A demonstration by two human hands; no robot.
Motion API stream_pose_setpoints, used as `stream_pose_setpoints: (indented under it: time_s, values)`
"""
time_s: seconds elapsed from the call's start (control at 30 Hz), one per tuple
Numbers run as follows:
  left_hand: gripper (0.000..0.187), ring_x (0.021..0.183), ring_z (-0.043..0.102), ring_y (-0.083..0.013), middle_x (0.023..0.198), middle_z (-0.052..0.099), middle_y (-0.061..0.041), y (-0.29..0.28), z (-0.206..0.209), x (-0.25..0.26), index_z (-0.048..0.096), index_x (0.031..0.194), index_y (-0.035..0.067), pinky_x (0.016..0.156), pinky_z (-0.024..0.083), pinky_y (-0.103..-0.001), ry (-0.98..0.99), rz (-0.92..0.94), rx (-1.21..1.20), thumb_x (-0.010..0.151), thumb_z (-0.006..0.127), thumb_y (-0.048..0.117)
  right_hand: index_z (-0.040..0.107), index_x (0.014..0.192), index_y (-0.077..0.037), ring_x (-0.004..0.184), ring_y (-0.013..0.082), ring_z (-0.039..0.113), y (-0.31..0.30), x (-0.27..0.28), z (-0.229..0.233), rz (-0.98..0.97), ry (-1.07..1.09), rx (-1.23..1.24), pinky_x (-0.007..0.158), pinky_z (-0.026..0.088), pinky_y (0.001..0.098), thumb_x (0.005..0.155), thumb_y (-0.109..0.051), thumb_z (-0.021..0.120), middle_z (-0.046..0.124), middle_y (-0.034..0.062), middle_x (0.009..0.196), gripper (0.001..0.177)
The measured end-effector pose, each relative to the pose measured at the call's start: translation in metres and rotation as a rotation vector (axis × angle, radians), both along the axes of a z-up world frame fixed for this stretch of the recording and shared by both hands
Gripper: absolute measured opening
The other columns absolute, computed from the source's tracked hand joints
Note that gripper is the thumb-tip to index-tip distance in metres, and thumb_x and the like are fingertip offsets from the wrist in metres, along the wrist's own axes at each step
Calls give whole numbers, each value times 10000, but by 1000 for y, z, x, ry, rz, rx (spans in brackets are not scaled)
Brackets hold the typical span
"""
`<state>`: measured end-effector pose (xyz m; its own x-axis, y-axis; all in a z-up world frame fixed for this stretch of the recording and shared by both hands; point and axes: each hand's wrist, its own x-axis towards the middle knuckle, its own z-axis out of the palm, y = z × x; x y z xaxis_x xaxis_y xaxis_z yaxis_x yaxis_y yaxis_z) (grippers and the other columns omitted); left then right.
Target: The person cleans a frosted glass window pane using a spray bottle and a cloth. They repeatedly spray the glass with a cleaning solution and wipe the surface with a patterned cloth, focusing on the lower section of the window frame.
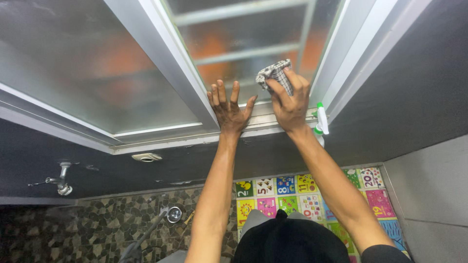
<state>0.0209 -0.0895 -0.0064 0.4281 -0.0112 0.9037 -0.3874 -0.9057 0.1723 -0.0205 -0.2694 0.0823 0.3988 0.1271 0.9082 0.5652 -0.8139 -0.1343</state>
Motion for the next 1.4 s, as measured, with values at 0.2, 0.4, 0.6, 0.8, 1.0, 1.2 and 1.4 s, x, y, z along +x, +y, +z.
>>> stream_pose_setpoints:
  time_s: [0.2, 0.4, 0.6, 0.8, 1.0, 1.2, 1.4]
  values:
    - [924, 1604, 28, -275, 1706, 107, -116, 0, 0, 0, 198, 1638, 281, 1346, 61, -485, 2, -14, 4, 963, 740, 605, 698, 1262, -166, 1324, 313, 454, 1, 5, 24, -84, -52, 59, 1123, 414, 453, 923, -25, 824, 442, 97, 1477, 388]
    - [918, 1612, 47, -269, 1716, 106, -105, 0, 0, -1, 209, 1637, 277, 1348, 67, -479, -8, -4, 0, 968, 750, 598, 712, 1277, -177, 1323, 306, 463, 18, 1, 28, -16, -16, 67, 1132, 426, 444, 925, -8, 815, 446, 85, 1498, 404]
    - [902, 1602, 52, -277, 1700, 125, -114, 0, -3, 0, 213, 1631, 276, 1343, 62, -482, 10, -16, -5, 966, 725, 607, 705, 1279, -165, 1336, 316, 463, 9, -5, 0, -12, 39, 30, 1151, 434, 441, 914, -4, 800, 446, 88, 1483, 410]
    - [910, 1605, 54, -275, 1700, 124, -114, 0, -6, 3, 206, 1634, 277, 1347, 63, -482, 11, -2, -3, 968, 735, 597, 689, 1316, -132, 1398, 335, 419, 5, 3, 5, -84, 40, 193, 1192, 420, 450, 929, 69, 722, 425, 117, 1518, 438]
    - [910, 1600, 56, -282, 1701, 124, -114, 0, -3, 1, 204, 1633, 273, 1341, 67, -487, -1, -14, -8, 969, 738, 593, 687, 1328, -135, 1379, 334, 416, 24, 1, 18, -51, 7, 165, 1175, 417, 450, 940, 48, 738, 413, 132, 1539, 431]
    - [903, 1601, 65, -281, 1700, 131, -118, 0, -1, -2, 212, 1630, 279, 1342, 77, -482, 11, -13, -14, 962, 744, 572, 710, 1277, -135, 1313, 336, 472, 14, -8, -5, 1, 45, 15, 1125, 430, 453, 892, 8, 780, 481, 128, 1467, 417]
    - [933, 1597, 56, -278, 1695, 129, -121, -1, 0, 1, 183, 1633, 281, 1341, 73, -482, -8, -5, -2, 957, 744, 596, 704, 1293, -162, 1339, 307, 449, -2, 4, -11, -117, 47, 87, 1133, 450, 436, 949, -15, 802, 459, 107, 1503, 387]
